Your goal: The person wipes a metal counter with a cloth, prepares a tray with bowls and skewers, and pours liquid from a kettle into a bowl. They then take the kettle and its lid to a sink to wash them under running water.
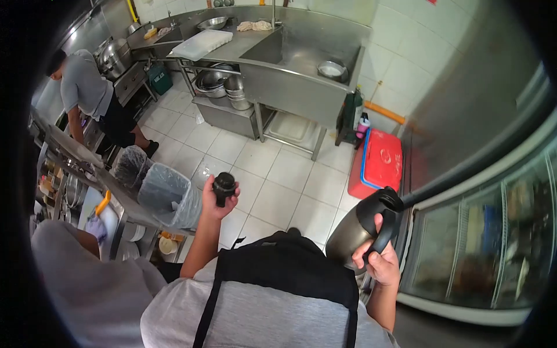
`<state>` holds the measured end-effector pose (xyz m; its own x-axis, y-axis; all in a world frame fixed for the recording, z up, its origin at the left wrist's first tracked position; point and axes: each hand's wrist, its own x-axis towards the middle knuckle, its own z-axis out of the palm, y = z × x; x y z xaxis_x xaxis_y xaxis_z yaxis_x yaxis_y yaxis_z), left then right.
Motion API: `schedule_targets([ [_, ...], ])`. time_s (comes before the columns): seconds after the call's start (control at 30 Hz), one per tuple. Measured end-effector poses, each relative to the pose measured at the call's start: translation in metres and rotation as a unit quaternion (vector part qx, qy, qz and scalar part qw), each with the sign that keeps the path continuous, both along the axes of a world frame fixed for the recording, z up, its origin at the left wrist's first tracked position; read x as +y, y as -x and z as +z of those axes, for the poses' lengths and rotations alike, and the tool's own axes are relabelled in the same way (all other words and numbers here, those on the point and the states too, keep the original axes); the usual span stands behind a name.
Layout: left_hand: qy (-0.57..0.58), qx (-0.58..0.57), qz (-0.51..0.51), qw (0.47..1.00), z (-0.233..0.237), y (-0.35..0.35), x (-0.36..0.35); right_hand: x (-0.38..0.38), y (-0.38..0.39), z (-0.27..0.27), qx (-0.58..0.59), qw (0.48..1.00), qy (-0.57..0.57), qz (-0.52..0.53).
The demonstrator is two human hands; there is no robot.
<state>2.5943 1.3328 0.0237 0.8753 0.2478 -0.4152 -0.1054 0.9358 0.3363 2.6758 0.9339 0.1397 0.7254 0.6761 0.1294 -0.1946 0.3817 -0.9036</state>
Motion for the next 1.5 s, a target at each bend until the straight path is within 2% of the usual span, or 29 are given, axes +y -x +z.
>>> schedule_targets([
  [0.17, -0.006, 0.034, 0.122, 0.992, -0.011, -0.016, 0.066, 0.083, -0.142, 0.022, -0.024, 0.999, 0.028, 0.007],
  [0.23, -0.026, 0.030, 0.178, 0.983, -0.014, -0.012, 0.092, 0.126, -0.190, 0.034, -0.037, 0.999, 0.034, -0.020],
  [0.4, 0.029, 0.083, 0.300, 0.950, -0.042, -0.016, 0.160, 0.226, -0.296, 0.070, -0.090, 0.987, 0.103, -0.087],
  [0.5, 0.021, 0.082, 0.311, 0.947, -0.049, -0.050, 0.217, 0.289, -0.347, 0.097, -0.107, 0.974, 0.164, -0.114],
  [0.57, 0.027, 0.080, 0.314, 0.946, -0.045, -0.088, 0.253, 0.328, -0.386, 0.112, -0.059, 0.974, 0.190, -0.107],
  [0.7, -0.001, 0.048, 0.257, 0.965, -0.024, -0.182, 0.324, 0.399, -0.466, 0.119, -0.043, 0.958, 0.278, -0.063],
  [0.77, -0.005, 0.039, 0.236, 0.971, -0.006, -0.232, 0.353, 0.433, -0.508, 0.108, -0.032, 0.943, 0.330, -0.035],
  [0.87, -0.040, 0.016, 0.228, 0.973, 0.017, -0.292, 0.386, 0.481, -0.584, 0.057, -0.051, 0.916, 0.398, -0.003],
  [0.93, -0.054, 0.003, 0.237, 0.970, 0.020, -0.314, 0.409, 0.513, -0.631, 0.023, -0.074, 0.860, 0.503, 0.049],
  [1.0, -0.056, 0.002, 0.264, 0.963, 0.018, -0.324, 0.426, 0.543, -0.659, -0.005, -0.101, 0.824, 0.553, 0.073],
  [1.17, -0.031, 0.037, 0.338, 0.940, -0.004, -0.305, 0.449, 0.608, -0.733, -0.086, -0.042, 0.824, 0.558, 0.087],
  [1.27, -0.026, 0.051, 0.387, 0.921, -0.015, -0.288, 0.456, 0.650, -0.758, -0.117, -0.068, 0.727, 0.673, 0.122],
  [1.33, 0.000, 0.080, 0.427, 0.901, -0.009, -0.289, 0.461, 0.688, -0.777, -0.136, -0.151, 0.646, 0.717, 0.212],
  [1.4, -0.045, 0.087, 0.410, 0.907, -0.002, -0.297, 0.472, 0.709, -0.780, -0.149, -0.202, 0.563, 0.752, 0.276],
  [1.43, -0.062, 0.092, 0.401, 0.910, 0.002, -0.304, 0.480, 0.715, -0.781, -0.156, -0.160, 0.576, 0.756, 0.266],
  [1.5, -0.094, 0.099, 0.379, 0.915, 0.013, -0.325, 0.503, 0.733, -0.776, -0.152, -0.174, 0.522, 0.778, 0.304],
])
